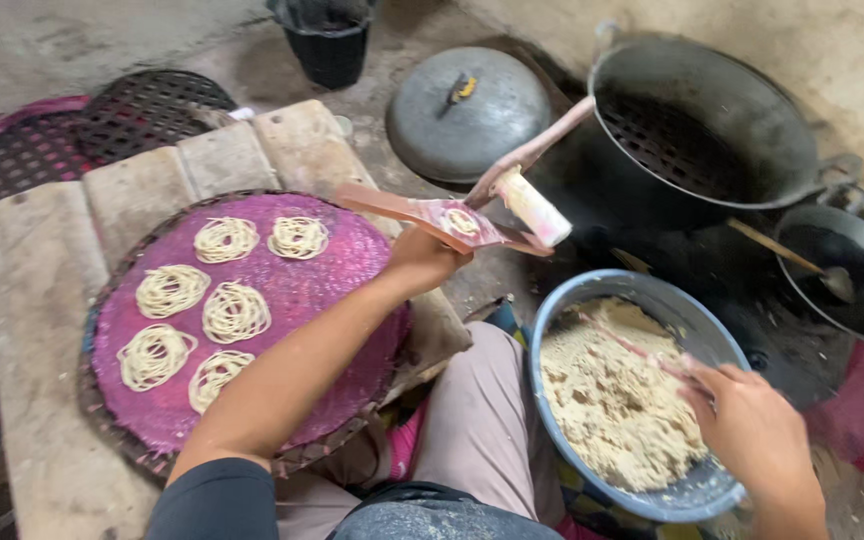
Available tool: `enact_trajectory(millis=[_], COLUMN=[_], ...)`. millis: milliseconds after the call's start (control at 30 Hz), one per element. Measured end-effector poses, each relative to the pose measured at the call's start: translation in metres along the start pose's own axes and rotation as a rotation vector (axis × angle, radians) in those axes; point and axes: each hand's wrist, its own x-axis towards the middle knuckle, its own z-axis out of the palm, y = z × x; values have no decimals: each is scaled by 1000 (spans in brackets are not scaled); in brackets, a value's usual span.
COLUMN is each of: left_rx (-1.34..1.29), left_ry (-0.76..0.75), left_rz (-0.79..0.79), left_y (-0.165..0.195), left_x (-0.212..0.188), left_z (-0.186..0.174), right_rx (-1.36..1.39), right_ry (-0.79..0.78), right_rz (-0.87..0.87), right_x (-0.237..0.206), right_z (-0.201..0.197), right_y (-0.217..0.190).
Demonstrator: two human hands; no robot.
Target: The person uses a wooden noodle press to extrude dough into thin strands, forming them into circular nests on a purple mat inside a woven tray. They repeatedly load dough into the press, extrude it, and arrange the strands into neat piles.
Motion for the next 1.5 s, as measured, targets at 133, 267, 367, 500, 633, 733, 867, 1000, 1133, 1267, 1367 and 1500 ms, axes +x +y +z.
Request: enact_trajectory(millis=[133, 267, 367, 500, 633, 733, 867, 1000, 1133, 1267, 1367, 1500], left_rx=[-737, -1352, -1106, -376, 31, 115, 200, 38, -100, -801, -1431, -1732], left_ry=[-226, -529, -450, -110, -13, -40, -75, -117, -81, -42, 147, 221], left_rz=[-405, -334, -176, 51, -7, -96, -86, -26, -29, 355, 476, 580], left_y=[-7, 24, 40, 49, 55, 56, 39, 20, 18, 14, 7, -12], left_x=[-53, -127, -151, -190, -223, -242, -246, -238, -221, -203, -192, -178], left_z=[2, 17, -20, -106, -147, -147, -149, -169, -195, -226, -213, -177], right_rx=[790, 2186, 2398, 1945, 1198, 1142, 1218, 1218, 983, 1059, 965, 808], right_ry=[338, 186, -99, -84, 449, 411, 169, -481, -1457, -1633, -1672, -1610], right_rz=[-452, -760, -808, -1089, -1590, -1809, -1688, -1445, -1164, -1005, -686, -595], right_x=[40, 55, 51, 47, 30, 13, -6, 22, 104, 129, 125, 125], right_z=[11, 14, -1, -22, -27, -28, -28, -27, -34, -37, -38, -44], right_y=[-41, -162, -207, -229, -268, -305, -333, -318, -291, -270, -268, -272])
